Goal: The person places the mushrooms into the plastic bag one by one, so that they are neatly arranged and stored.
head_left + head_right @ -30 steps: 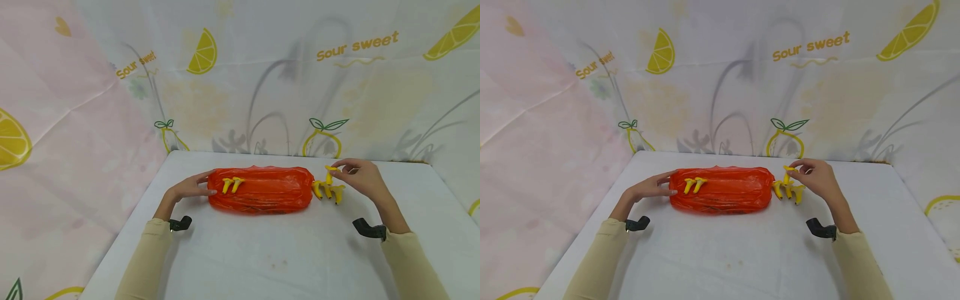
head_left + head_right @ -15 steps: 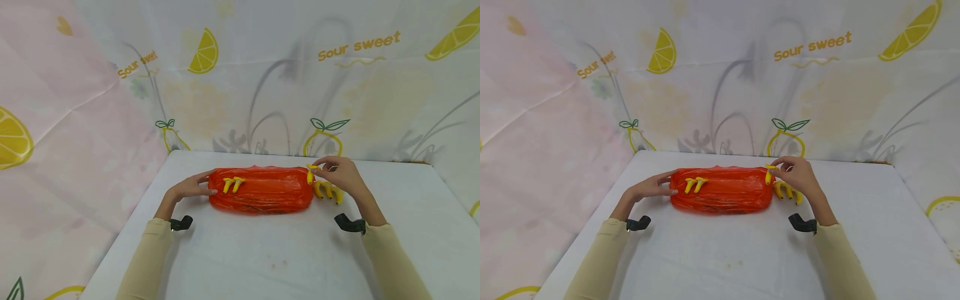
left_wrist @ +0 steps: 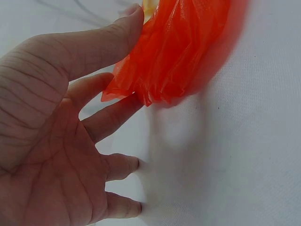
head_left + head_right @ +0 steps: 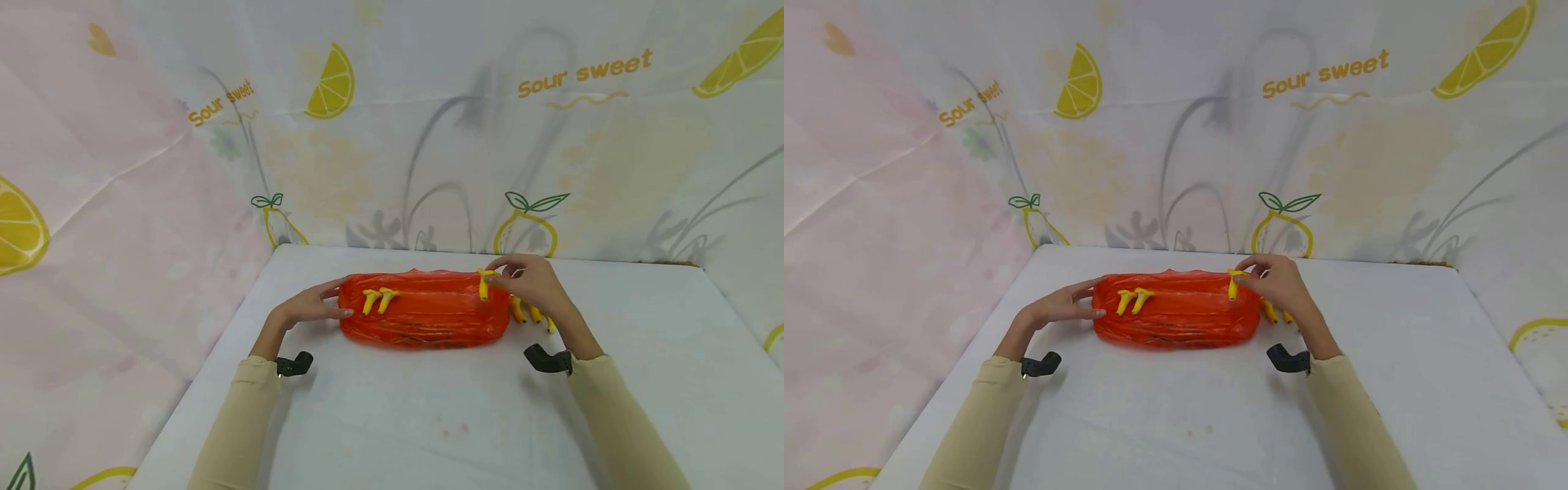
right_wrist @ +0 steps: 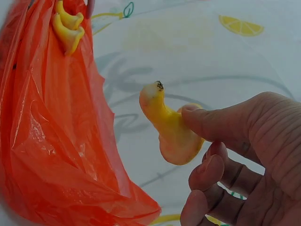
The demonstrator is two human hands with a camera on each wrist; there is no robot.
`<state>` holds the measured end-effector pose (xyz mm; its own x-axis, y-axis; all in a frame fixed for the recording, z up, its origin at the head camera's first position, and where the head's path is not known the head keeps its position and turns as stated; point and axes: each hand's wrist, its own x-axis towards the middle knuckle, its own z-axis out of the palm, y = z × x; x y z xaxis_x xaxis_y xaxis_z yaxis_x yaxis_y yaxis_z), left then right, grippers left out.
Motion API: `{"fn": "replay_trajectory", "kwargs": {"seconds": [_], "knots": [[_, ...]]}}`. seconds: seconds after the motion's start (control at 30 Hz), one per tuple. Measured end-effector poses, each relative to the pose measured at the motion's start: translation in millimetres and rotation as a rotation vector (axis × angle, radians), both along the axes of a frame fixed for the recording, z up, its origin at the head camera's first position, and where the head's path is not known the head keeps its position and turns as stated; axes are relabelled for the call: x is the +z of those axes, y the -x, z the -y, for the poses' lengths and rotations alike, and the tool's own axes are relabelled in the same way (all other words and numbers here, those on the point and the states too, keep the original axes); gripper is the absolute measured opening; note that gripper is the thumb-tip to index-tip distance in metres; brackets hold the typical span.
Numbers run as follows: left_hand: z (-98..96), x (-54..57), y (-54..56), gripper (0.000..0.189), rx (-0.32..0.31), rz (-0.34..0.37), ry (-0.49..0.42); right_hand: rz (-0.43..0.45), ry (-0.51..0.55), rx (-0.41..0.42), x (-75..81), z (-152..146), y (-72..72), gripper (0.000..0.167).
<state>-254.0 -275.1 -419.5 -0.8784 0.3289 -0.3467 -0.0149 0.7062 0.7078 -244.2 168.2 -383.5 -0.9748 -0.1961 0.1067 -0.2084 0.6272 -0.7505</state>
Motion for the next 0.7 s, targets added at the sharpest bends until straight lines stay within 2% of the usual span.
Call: {"fn": "replay_trajectory", "kwargs": {"seconds": [0.37,0.6,0.7], "knots": [[0.4,-1.1,0.8,0.092,0.004,0.004,-0.005,0.021,0.036,0.023,-6.8,19.1,11.2,0.026],[-1.0,0.8,0.0,0.092,0.004,0.004,-0.002,-0.03,0.033,0.049,-10.3,33.9,13.7,0.022],[-1.5,1.4,-0.6,0.092,0.006,0.007,-0.004,-0.022,0.06,0.058,-12.9,38.3,15.0,0.02]]}}
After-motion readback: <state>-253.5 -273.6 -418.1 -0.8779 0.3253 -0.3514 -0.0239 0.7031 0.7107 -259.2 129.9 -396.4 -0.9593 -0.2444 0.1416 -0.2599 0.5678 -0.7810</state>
